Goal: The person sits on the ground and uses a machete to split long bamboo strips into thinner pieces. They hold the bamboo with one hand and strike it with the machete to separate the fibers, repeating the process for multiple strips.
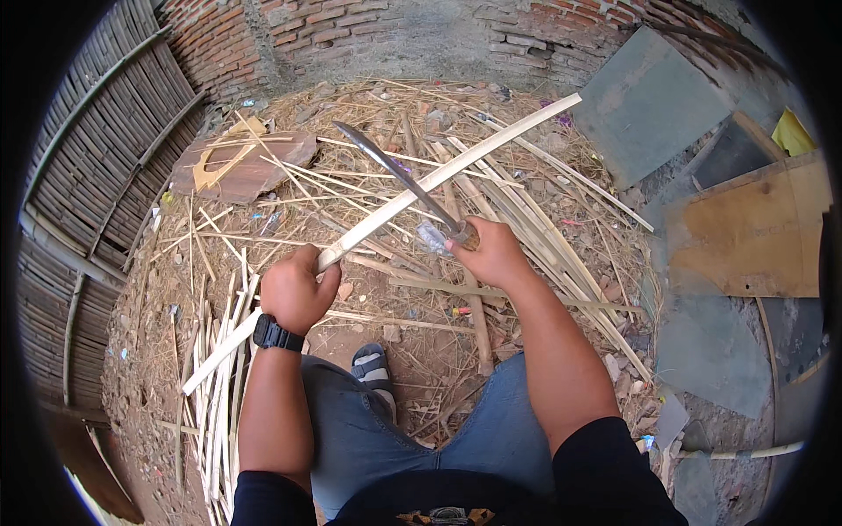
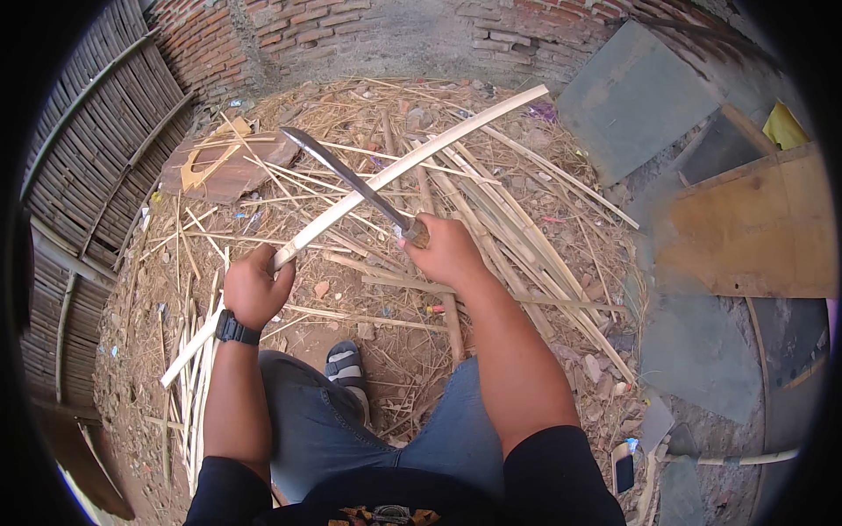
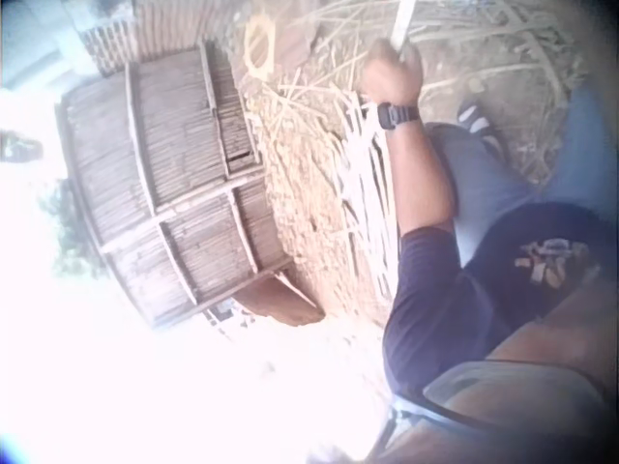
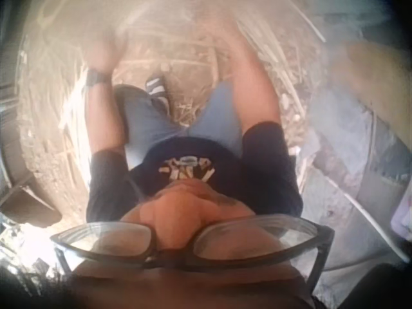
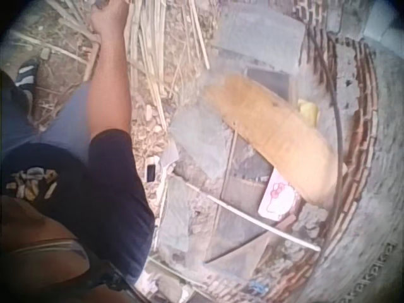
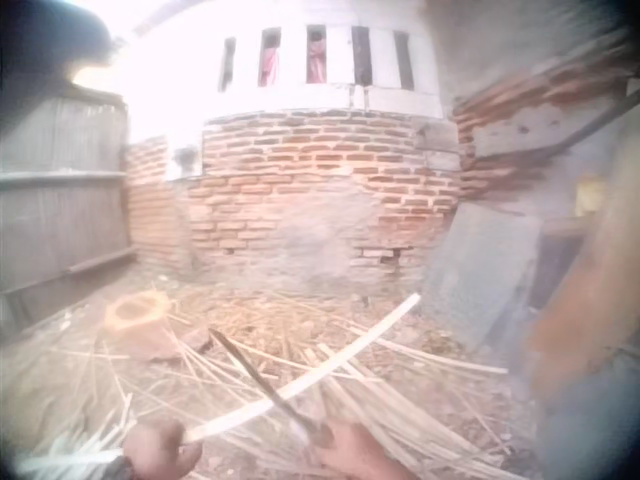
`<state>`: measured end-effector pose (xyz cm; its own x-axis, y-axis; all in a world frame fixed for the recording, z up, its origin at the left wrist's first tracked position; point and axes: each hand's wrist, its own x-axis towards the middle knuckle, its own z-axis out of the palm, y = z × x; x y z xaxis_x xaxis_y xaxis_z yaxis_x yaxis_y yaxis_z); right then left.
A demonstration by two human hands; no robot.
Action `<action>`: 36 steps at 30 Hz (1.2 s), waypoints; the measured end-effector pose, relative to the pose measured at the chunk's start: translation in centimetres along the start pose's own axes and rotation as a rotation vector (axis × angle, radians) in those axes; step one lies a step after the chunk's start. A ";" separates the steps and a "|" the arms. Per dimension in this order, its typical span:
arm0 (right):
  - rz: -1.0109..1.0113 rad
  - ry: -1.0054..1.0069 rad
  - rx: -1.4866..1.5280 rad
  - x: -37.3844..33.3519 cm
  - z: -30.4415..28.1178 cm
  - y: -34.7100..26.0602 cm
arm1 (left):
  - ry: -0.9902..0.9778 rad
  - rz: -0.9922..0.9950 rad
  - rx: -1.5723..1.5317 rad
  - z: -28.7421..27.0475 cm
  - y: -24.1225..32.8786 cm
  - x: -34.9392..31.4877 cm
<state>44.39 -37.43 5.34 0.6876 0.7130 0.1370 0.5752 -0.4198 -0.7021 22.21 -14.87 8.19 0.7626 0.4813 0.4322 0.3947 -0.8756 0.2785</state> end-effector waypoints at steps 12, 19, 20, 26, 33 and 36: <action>0.020 0.135 -0.030 -0.9 -2.0 -0.3 | 0.019 0.005 0.031 -1.2 -0.4 -0.6; -0.173 0.165 -0.295 -0.5 -2.2 -0.5 | 0.113 0.093 -0.070 -1.0 0.7 -1.0; -0.091 0.260 -0.124 0.3 -2.8 2.2 | 0.142 0.063 -0.081 -1.2 1.0 -0.5; 0.001 0.277 -0.029 -0.4 -1.9 0.0 | 0.090 0.009 -0.132 -1.3 -0.4 -0.3; 0.048 0.201 -0.126 0.4 -3.3 0.1 | 0.079 0.067 0.029 -3.2 0.0 -0.2; 0.117 0.384 -0.001 1.5 -3.2 4.0 | 0.096 0.115 0.120 -5.5 0.4 0.9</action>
<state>49.13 -39.85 4.98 0.8642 0.3983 0.3076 0.4833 -0.4868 -0.7276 20.26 -14.58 13.42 0.7558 0.3748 0.5369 0.3710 -0.9208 0.1206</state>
